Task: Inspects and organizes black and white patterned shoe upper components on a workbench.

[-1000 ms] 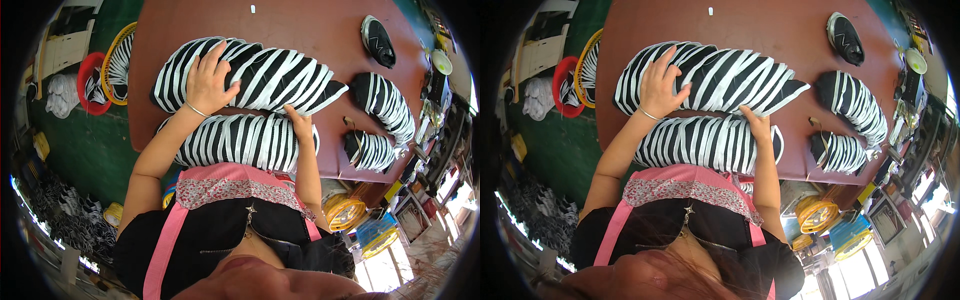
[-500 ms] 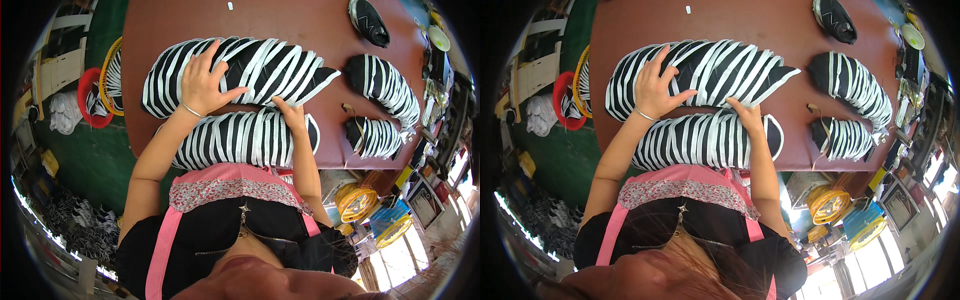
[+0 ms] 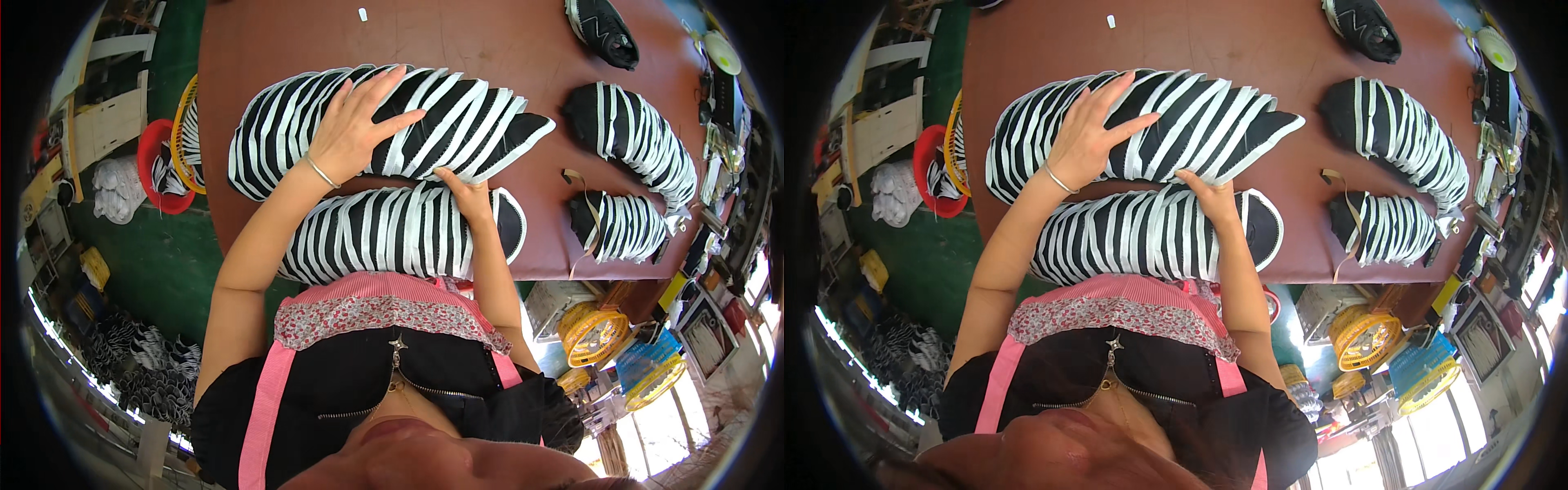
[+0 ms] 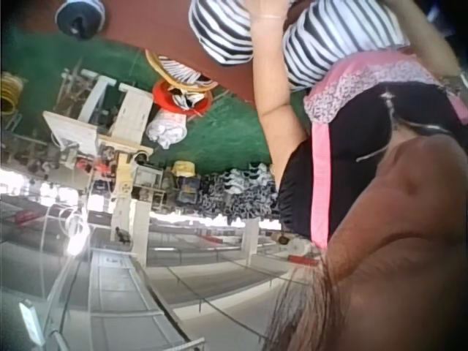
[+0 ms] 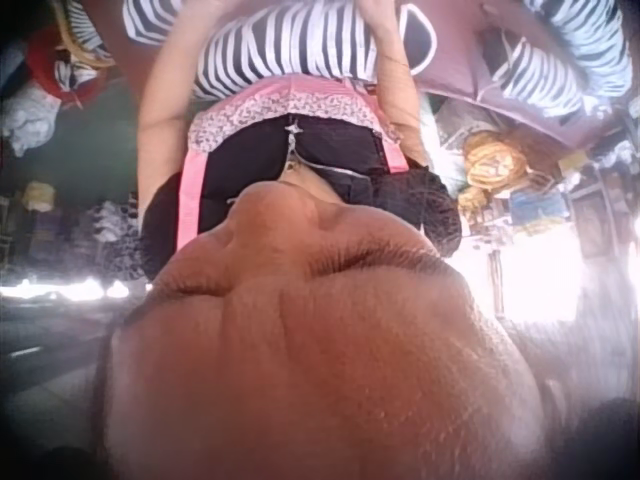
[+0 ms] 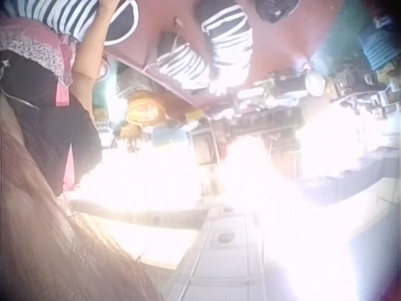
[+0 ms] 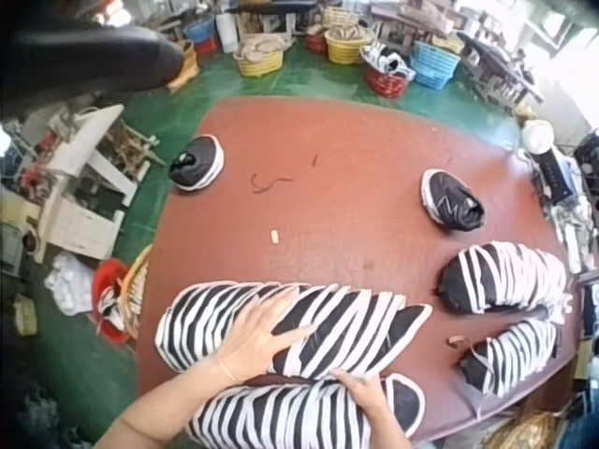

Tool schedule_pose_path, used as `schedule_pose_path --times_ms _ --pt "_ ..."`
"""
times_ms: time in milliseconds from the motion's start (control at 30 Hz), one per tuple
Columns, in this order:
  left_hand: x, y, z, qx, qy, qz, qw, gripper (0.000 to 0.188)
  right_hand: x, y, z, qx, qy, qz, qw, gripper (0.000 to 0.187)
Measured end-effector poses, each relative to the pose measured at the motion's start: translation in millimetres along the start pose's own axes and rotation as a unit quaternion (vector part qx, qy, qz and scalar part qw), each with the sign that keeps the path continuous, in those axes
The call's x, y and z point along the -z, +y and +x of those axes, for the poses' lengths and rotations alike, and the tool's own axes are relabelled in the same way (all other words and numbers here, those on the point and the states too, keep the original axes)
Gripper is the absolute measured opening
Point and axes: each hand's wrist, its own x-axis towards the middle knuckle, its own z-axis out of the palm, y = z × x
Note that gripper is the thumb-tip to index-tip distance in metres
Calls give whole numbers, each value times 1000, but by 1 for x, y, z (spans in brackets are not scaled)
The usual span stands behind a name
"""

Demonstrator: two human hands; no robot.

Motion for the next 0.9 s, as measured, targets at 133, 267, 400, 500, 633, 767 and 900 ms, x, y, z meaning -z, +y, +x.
schedule_pose_path --times_ms 133,267,400,500,633,767,900 --pt "4 -5 1 55 8 -43 998 39 -4 -7 -3 -4 5 -1 1000 27" --pt "3 -1 -2 81 44 -35 995 29 -2 6 -4 24 1 -18 1000 31" --pt "-6 9 3 106 67 -11 992 44 -5 5 -6 23 8 16 1000 29" --pt "-13 9 1 130 73 1 989 26 -2 10 -5 27 2 -14 1000 22" --pt "-13 10 10 33 49 -20 998 42 -2 2 -3 -13 -25 16 999 42" --pt "-10 16 19 -64 -47 -36 996 52 -2 1 0 -6 -28 31 999 47" --pt "-7 9 24 -3 -21 10 1000 36 -4 12 -2 -1 -10 44 999 49"
